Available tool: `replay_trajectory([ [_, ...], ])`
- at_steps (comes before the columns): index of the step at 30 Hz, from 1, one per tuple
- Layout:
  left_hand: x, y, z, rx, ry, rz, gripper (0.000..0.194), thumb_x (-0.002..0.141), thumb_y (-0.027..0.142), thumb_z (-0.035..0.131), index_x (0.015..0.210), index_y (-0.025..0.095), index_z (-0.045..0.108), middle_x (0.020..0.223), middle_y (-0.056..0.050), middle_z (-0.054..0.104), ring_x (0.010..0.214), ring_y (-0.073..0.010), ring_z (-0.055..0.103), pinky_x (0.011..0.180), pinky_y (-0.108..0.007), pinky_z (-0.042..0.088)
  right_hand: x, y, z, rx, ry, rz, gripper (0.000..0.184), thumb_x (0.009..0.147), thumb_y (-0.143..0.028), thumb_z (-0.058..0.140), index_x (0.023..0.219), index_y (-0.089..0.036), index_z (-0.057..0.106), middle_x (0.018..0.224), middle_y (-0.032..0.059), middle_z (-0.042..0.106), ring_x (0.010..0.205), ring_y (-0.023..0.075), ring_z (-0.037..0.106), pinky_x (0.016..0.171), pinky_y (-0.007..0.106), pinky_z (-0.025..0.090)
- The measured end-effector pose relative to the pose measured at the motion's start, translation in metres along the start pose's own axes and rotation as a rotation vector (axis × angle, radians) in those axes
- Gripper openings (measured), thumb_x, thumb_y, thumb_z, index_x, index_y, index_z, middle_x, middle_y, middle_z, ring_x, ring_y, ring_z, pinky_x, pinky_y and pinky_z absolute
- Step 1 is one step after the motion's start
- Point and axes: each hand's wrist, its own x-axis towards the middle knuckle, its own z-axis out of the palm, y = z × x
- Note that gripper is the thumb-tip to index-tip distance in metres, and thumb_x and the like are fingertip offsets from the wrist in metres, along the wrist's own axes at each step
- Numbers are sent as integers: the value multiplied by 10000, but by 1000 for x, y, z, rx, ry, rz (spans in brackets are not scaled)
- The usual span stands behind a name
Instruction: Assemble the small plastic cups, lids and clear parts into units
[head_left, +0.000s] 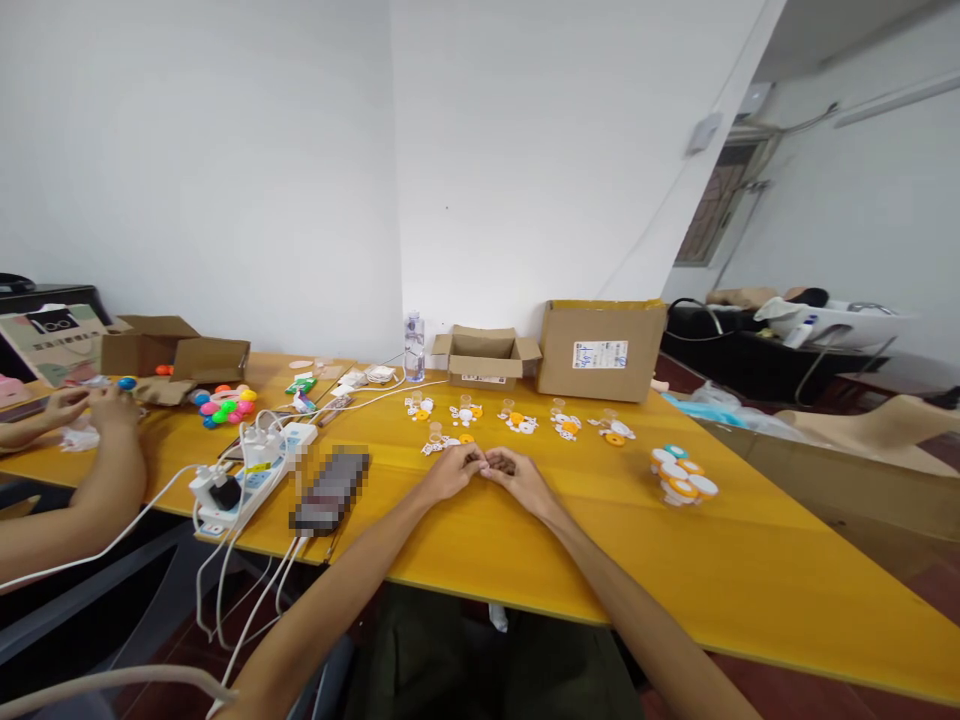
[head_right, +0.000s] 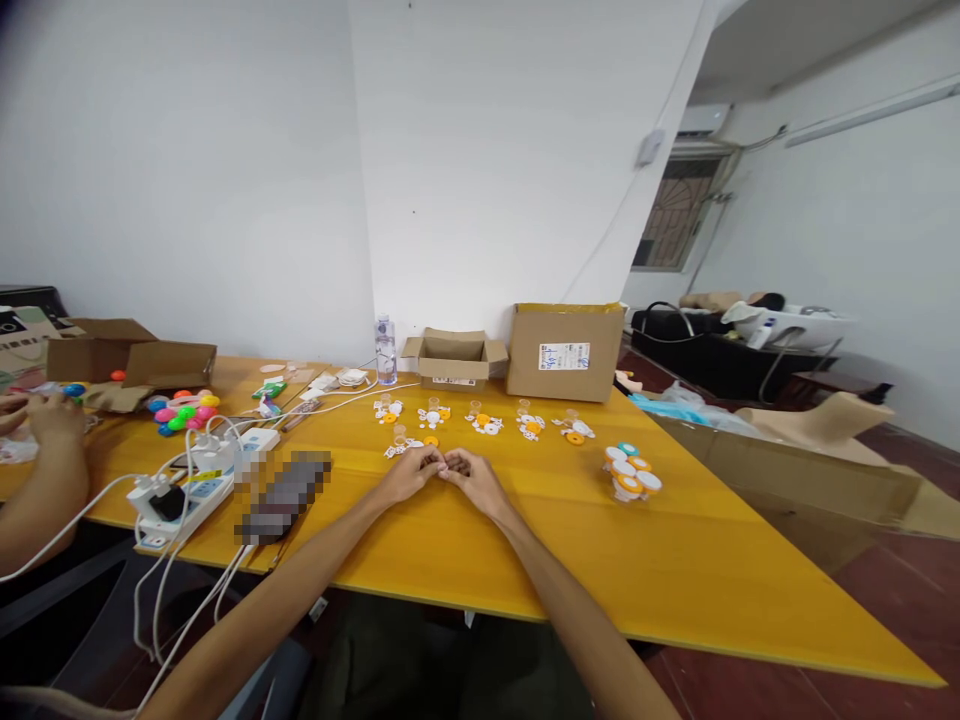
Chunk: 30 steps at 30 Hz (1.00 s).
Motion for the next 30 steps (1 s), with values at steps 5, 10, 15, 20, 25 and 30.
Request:
replay_trajectory([
  [5, 1, -1, 0, -24, 7, -1, 193, 864, 293, 538, 766, 190, 668, 739, -11, 659, 737, -159, 580, 745, -276, 456, 0, -1, 0, -40, 17, -7, 270, 678, -442, 702, 812, -216, 646, 763, 10, 692, 732, 186, 630, 717, 325, 504],
  [10, 2, -2, 1, -73, 11, 5, 199, 861, 296, 543, 746, 188, 664, 716, -8, 649, 717, -157, 575, 725, -272, 453, 0, -1, 2, -66, 52, -28, 261, 671, -433, 700, 805, -225, 618, 727, -6, 670, 685, 177, 609, 673, 316, 489],
  [15, 2, -2, 1, -97, 21, 29, 199, 856, 274, 545, 719, 186, 658, 718, -11, 650, 718, -156, 578, 729, -271, 454, -1, -3, 3, -41, 49, -24, 297, 663, -457, 715, 816, -226, 610, 754, 2, 673, 716, 184, 616, 679, 316, 486],
  [20, 2, -1, 0, -97, 44, 49, 188, 853, 244, 538, 724, 192, 664, 726, -11, 654, 742, -161, 587, 750, -276, 458, -1, -2, 3, 20, 47, -28, 354, 686, -534, 686, 844, -226, 612, 820, 25, 687, 784, 198, 635, 749, 340, 497],
  [25, 2, -2, 0, -101, 36, 52, 192, 861, 265, 537, 742, 192, 670, 736, -13, 658, 749, -161, 589, 753, -275, 459, 0, 0, 2, -6, 72, -39, 338, 680, -524, 698, 820, -229, 616, 779, 14, 671, 749, 193, 620, 734, 336, 497],
  [30, 3, -4, 1, -109, 35, 51, 163, 853, 229, 532, 780, 190, 673, 744, -10, 659, 745, -157, 591, 748, -269, 459, 0, 1, 2, -4, 57, -47, 334, 673, -510, 715, 818, -228, 612, 779, 10, 672, 745, 186, 617, 713, 321, 491],
])
